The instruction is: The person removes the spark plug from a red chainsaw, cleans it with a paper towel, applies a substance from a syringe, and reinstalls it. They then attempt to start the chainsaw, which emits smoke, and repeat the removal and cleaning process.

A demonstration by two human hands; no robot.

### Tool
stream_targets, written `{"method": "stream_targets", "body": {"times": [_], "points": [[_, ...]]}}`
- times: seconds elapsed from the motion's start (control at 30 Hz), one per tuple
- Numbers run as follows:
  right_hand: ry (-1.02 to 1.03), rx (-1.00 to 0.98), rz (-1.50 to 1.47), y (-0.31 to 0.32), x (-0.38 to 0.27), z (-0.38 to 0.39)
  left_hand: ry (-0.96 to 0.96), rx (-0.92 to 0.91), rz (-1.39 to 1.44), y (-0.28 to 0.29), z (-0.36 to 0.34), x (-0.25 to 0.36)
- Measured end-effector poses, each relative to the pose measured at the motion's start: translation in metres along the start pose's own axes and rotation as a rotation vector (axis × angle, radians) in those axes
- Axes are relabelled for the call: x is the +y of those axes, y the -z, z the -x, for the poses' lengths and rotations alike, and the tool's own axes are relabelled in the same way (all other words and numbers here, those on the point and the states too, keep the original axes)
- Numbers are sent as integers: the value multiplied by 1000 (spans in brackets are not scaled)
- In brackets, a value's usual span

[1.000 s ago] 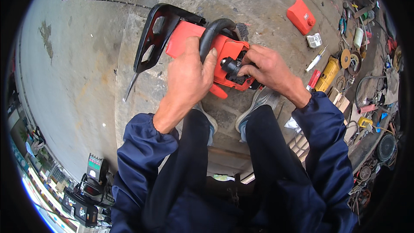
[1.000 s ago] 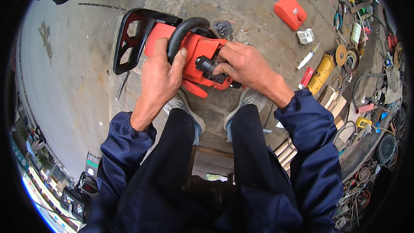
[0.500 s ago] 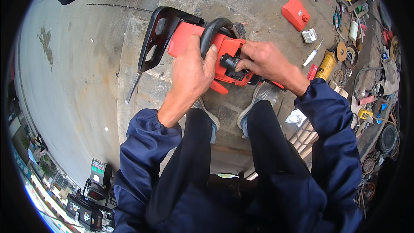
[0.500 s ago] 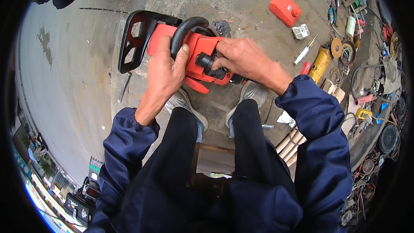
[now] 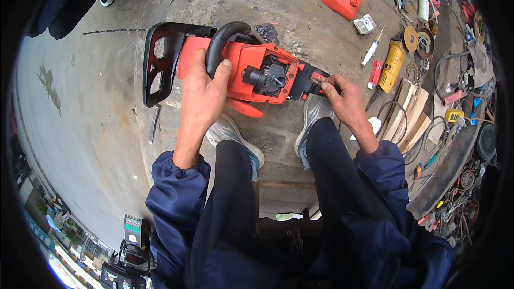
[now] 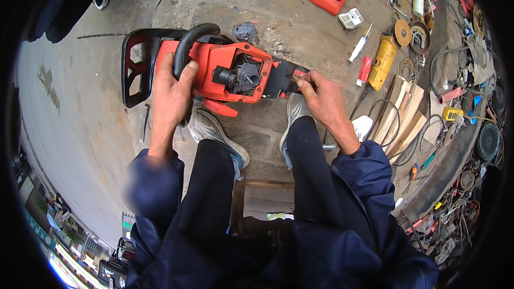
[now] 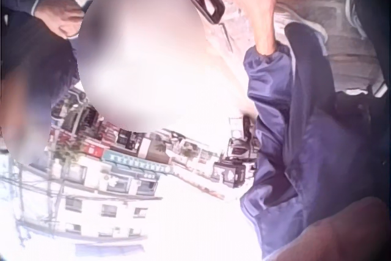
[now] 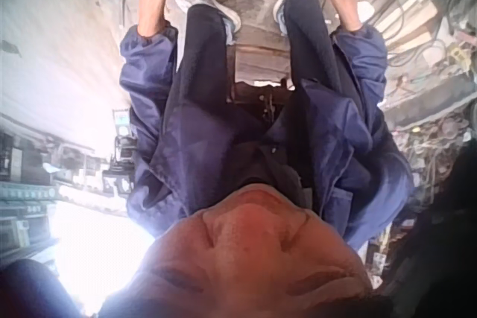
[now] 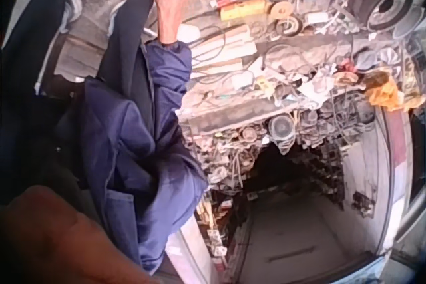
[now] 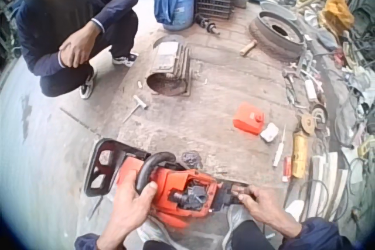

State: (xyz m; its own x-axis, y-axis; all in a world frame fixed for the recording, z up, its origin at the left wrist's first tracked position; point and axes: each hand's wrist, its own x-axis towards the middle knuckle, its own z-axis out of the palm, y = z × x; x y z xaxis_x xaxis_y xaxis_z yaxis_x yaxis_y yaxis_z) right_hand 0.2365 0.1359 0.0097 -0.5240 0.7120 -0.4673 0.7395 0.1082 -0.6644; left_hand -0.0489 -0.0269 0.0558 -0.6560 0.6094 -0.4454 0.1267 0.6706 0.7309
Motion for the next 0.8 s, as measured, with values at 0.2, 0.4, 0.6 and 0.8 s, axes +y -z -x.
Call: {"method": "stream_targets", "body": {"times": [0.2,0.4,0.6,0.8], "points": [[103,-20,-16,-4,-3,9,98,-97,117,4,-18,6],[178,-20,-59,2,-19,-17,16,-8,28,-5,-25,-2],[197,-109,31,-7,-26,-26,8,31,-32,-5,-25,-5],[436,16,42,-33,-16,-46,48,5,-39,-2,-24,-4]]}}
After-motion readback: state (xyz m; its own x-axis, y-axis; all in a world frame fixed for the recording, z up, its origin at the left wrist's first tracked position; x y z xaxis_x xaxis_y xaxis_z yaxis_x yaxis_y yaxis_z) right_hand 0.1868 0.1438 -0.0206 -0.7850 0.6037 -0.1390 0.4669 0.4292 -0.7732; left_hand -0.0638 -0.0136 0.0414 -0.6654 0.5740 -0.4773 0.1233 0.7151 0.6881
